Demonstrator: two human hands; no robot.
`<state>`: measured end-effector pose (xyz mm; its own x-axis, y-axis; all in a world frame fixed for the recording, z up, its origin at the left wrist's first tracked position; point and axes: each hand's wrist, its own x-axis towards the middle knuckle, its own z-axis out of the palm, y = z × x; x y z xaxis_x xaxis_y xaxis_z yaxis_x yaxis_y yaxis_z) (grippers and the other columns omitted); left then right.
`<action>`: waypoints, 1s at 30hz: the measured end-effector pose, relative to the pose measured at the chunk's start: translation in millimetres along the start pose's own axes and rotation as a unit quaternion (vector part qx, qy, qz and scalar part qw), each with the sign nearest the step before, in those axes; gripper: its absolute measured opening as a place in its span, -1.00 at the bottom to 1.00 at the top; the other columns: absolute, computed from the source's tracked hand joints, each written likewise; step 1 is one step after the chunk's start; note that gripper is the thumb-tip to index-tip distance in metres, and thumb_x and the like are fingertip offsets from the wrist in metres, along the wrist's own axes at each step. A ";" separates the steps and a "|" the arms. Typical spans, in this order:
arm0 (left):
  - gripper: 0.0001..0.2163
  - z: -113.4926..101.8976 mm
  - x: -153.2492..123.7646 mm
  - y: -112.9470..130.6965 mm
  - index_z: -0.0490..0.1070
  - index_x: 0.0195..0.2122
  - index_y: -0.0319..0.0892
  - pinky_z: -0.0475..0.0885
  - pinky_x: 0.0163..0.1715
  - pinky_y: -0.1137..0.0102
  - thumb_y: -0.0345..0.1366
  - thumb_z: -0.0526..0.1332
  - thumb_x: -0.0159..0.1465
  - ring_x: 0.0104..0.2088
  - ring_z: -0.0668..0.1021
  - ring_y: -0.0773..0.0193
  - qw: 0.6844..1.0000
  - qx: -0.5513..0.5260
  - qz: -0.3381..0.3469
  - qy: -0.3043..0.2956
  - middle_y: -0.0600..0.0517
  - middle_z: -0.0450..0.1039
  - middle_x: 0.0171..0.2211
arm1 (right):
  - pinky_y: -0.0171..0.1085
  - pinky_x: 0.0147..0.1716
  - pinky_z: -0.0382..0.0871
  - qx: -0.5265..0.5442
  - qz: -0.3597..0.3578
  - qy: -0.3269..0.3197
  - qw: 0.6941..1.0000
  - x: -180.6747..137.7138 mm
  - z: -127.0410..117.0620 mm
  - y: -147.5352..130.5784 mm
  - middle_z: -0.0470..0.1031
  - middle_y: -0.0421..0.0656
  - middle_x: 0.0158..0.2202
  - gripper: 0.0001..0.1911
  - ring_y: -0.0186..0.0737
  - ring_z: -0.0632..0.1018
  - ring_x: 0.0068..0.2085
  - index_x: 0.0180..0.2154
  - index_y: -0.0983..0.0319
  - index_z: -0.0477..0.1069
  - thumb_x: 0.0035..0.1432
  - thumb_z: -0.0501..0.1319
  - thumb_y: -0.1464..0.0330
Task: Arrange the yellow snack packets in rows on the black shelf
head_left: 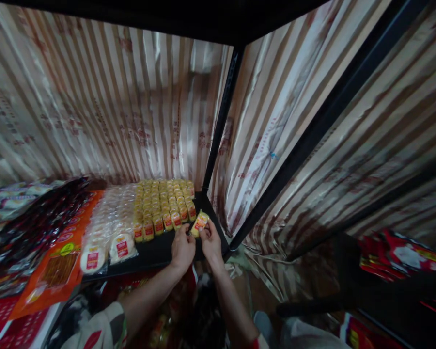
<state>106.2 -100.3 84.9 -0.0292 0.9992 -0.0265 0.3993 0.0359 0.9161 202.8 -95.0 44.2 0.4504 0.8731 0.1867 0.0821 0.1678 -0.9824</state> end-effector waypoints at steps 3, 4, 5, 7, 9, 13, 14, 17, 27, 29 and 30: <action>-0.60 15.3 20.5 22.5 0.29 0.01 -0.25 0.18 0.14 0.32 -0.52 0.05 0.11 0.09 0.34 0.21 0.994 0.064 0.080 -0.037 -0.13 0.32 0.05 | -0.19 -0.18 0.43 -0.034 -0.033 0.012 0.999 42.3 -7.7 -3.6 0.50 -0.05 -0.17 -0.48 -0.20 0.53 -0.23 0.07 0.25 0.23 0.03 0.13 0.29; -0.58 21.0 27.5 29.4 0.26 0.05 -0.26 0.13 0.17 0.32 -0.50 0.05 0.12 0.14 0.29 0.20 0.993 0.066 0.082 -0.046 -0.14 0.27 0.10 | -0.18 -0.18 0.43 -0.041 -0.041 0.009 0.998 56.2 -9.3 -3.4 0.50 -0.05 -0.16 -0.48 -0.20 0.53 -0.22 0.07 0.25 0.23 0.04 0.12 0.30; -0.55 26.6 34.8 35.7 0.22 0.09 -0.28 0.08 0.19 0.33 -0.47 0.05 0.13 0.18 0.24 0.20 0.994 0.066 0.078 -0.049 -0.14 0.22 0.14 | -0.18 -0.16 0.42 -0.048 -0.050 0.003 0.998 69.8 -10.3 -2.5 0.50 -0.04 -0.15 -0.49 -0.19 0.53 -0.21 0.06 0.25 0.24 0.04 0.11 0.30; -0.54 37.1 49.8 45.2 0.16 0.14 -0.32 0.02 0.22 0.33 -0.41 0.02 0.19 0.22 0.16 0.20 0.994 0.069 0.069 -0.056 -0.15 0.13 0.20 | -0.15 -0.09 0.38 -0.074 -0.067 -0.006 0.995 95.6 -10.8 0.4 0.50 -0.05 -0.12 -0.53 -0.17 0.52 -0.16 0.03 0.23 0.29 0.03 0.11 0.31; -0.58 45.1 64.7 50.3 0.19 0.12 -0.33 0.02 0.22 0.31 -0.36 -0.05 0.24 0.21 0.17 0.19 0.991 0.086 0.072 -0.072 -0.16 0.13 0.20 | -0.13 -0.02 0.32 -0.103 -0.075 -0.010 0.992 117.9 -9.0 4.3 0.50 -0.08 -0.11 -0.55 -0.14 0.49 -0.10 -0.01 0.21 0.34 0.00 0.13 0.33; -0.63 51.7 90.2 49.9 0.34 0.02 -0.28 0.01 0.21 0.19 -0.36 -0.02 0.21 0.22 0.15 0.09 0.974 0.158 0.147 -0.061 -0.15 0.27 0.12 | -0.14 -0.01 0.31 -0.059 -0.071 -0.050 0.994 146.9 0.8 15.7 0.50 -0.10 -0.10 -0.55 -0.14 0.47 -0.07 -0.03 0.21 0.38 -0.03 0.13 0.35; -0.62 51.6 95.1 48.5 0.34 0.02 -0.27 -0.01 0.21 0.14 -0.38 0.00 0.18 0.23 0.11 0.06 0.966 0.186 0.172 -0.055 -0.15 0.27 0.12 | -0.14 0.00 0.31 -0.044 -0.070 -0.055 0.995 151.3 4.0 19.4 0.50 -0.11 -0.10 -0.55 -0.14 0.47 -0.06 -0.03 0.21 0.38 -0.03 0.13 0.35; -0.57 49.8 105.8 42.7 0.31 0.04 -0.30 -0.08 0.19 0.03 -0.43 0.02 0.13 0.27 -0.01 0.00 0.937 0.271 0.214 -0.054 -0.19 0.21 0.16 | -0.12 0.02 0.27 -0.050 -0.056 -0.044 0.996 162.4 13.5 32.6 0.51 -0.14 -0.11 -0.56 -0.15 0.46 -0.06 -0.05 0.17 0.40 -0.05 0.15 0.38; -0.42 54.1 129.0 14.3 0.14 0.14 -0.50 -0.24 0.22 0.06 -0.43 0.05 0.05 0.26 0.01 -0.05 0.903 0.355 0.231 -0.070 -0.33 0.12 0.18 | -0.14 -0.04 0.31 -0.124 -0.037 -0.038 0.991 188.4 36.6 71.7 0.52 -0.14 -0.19 -0.59 -0.19 0.49 -0.19 -0.13 0.18 0.46 -0.11 0.20 0.44; -0.41 53.7 131.9 12.1 0.12 0.15 -0.51 -0.24 0.22 0.07 -0.43 0.05 0.04 0.25 0.02 -0.05 0.900 0.365 0.227 -0.077 -0.33 0.10 0.19 | -0.15 -0.04 0.31 -0.136 -0.040 -0.049 0.989 188.3 38.3 73.9 0.52 -0.13 -0.17 -0.59 -0.18 0.49 -0.17 -0.12 0.18 0.46 -0.10 0.19 0.42; -0.40 53.1 132.6 11.4 0.12 0.15 -0.50 -0.22 0.22 0.07 -0.44 0.05 0.04 0.25 0.03 -0.05 0.899 0.367 0.223 -0.081 -0.32 0.09 0.20 | -0.15 -0.03 0.30 -0.140 -0.042 -0.053 0.988 188.1 38.8 74.4 0.52 -0.13 -0.16 -0.59 -0.17 0.49 -0.16 -0.11 0.18 0.46 -0.09 0.19 0.41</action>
<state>155.6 33.6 70.6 0.3935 0.9043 0.1655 0.8378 -0.4268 0.3406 259.2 99.4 6.4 0.3368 0.9073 0.2516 0.3641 0.1209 -0.9235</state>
